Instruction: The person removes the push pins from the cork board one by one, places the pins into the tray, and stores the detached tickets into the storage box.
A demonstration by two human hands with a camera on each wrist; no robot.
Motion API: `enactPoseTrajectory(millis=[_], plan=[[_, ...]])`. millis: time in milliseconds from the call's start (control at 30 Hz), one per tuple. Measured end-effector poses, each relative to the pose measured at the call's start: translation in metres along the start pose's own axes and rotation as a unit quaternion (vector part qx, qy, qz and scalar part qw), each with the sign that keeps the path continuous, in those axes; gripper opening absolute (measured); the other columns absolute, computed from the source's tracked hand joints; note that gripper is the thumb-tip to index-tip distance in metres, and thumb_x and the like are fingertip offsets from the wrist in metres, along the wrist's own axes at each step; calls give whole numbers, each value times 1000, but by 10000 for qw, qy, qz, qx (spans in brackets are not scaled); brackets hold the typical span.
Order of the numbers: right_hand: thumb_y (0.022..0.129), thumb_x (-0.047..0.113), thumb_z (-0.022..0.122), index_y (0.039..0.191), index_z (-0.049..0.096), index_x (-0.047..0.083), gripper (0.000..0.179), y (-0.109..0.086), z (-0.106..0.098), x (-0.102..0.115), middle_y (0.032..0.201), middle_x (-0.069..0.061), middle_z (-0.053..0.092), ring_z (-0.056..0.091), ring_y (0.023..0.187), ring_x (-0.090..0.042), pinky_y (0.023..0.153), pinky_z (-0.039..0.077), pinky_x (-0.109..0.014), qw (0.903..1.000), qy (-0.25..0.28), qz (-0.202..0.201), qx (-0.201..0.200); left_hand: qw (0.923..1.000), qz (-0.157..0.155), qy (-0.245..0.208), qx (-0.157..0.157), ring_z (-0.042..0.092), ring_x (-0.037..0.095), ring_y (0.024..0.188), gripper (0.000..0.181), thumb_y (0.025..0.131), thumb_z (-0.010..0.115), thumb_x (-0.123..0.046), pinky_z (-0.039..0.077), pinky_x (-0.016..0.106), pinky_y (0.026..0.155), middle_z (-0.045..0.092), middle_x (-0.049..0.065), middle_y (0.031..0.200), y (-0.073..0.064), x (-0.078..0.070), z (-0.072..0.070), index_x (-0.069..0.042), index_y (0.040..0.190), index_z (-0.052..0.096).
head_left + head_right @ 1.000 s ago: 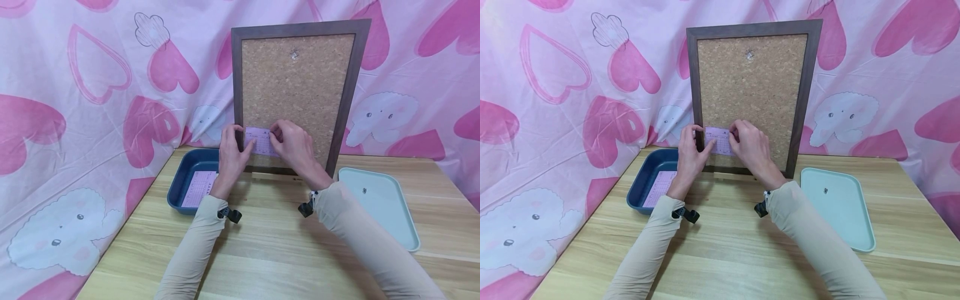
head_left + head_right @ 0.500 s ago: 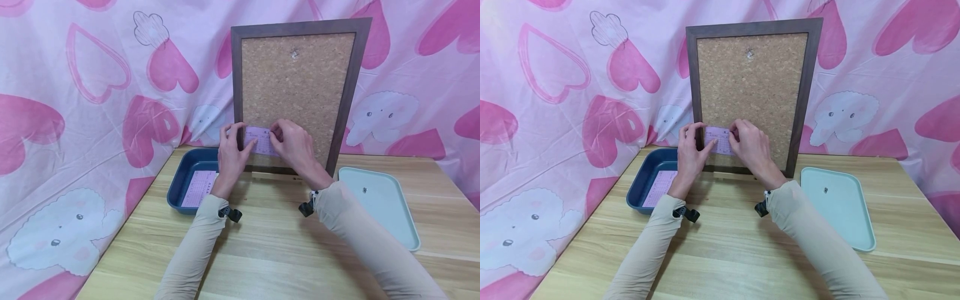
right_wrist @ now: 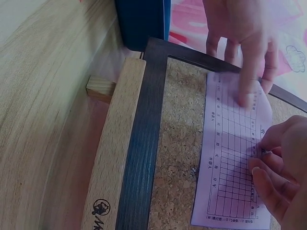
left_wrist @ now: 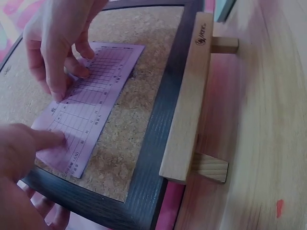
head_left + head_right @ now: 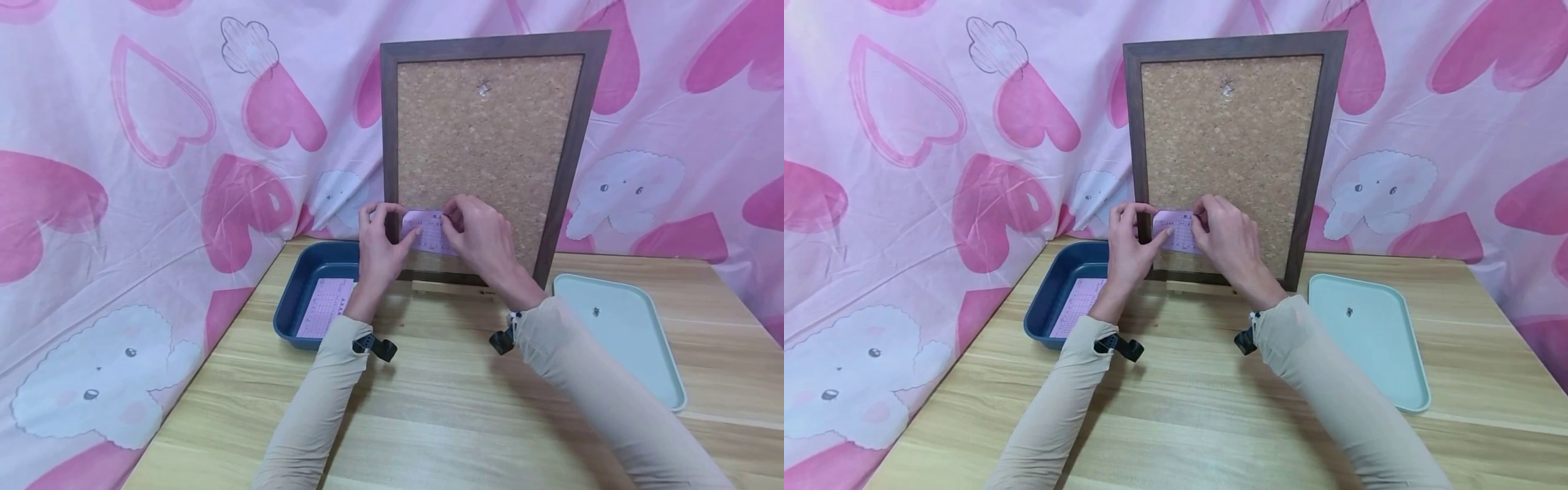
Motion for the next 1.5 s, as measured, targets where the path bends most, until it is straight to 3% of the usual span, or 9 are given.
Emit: enactPoseTrajectory(millis=[133, 300, 667, 900, 1233, 1500], plan=[[99, 19, 75, 105, 75, 8, 13, -1, -1, 1, 94, -9, 78, 74, 77, -23, 62, 59, -43, 10000, -36, -34, -53, 9996, -139, -261, -9, 51, 27, 139, 37, 92, 88, -36, 46, 45, 116, 50, 15, 145, 0, -1, -1, -11, 113, 69], [99, 19, 75, 104, 75, 7, 13, -1, -1, 1, 93, -9, 78, 74, 77, -24, 62, 59, -43, 9999, -59, -69, -112, 9980, -384, -490, -46, 59, 29, 125, 39, 95, 82, -45, 51, 46, 105, 49, 16, 150, 1, 0, -2, -10, 106, 70], [99, 19, 75, 105, 77, 7, 14, -3, -1, 0, 93, -10, 80, 75, 75, -24, 59, 59, -42, 9994, -225, -122, -244, 9982, -40, -539, -259, 67, 27, 112, 16, 100, 77, -22, 62, 39, 89, 55, 17, 145, 3, 3, -4, -11, 112, 76], [100, 19, 75, 106, 79, 6, 15, -6, 1, -1, 95, -13, 82, 77, 74, -29, 57, 60, -44, 9981, -334, -291, -423, 9982, 210, -245, -514, 54, 24, 139, 8, 96, 80, -17, 57, 43, 97, 61, 14, 141, 1, 1, -5, -13, 104, 78], [101, 19, 75, 108, 79, 5, 16, -9, 0, 0, 97, -15, 82, 76, 72, -31, 57, 60, -45, 9967, -399, -471, -533, 9984, 183, -222, -493, 53, 23, 141, 9, 97, 80, -18, 53, 45, 108, 62, 13, 138, 1, -2, -4, -13, 103, 78], [101, 18, 74, 107, 79, 4, 15, -9, -1, -1, 93, -14, 82, 75, 70, -28, 56, 59, -43, 9968, -360, -485, -523, 9984, 182, -194, -501, 54, 25, 141, 9, 96, 81, -17, 54, 45, 106, 62, 14, 139, 1, -3, -4, -11, 102, 78]])
Point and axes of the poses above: each hand's wrist, its own y-axis towards the middle knuckle, its own z-axis out of the palm, x = y × z, the point moved 4 cm from there along y, towards the middle knuckle
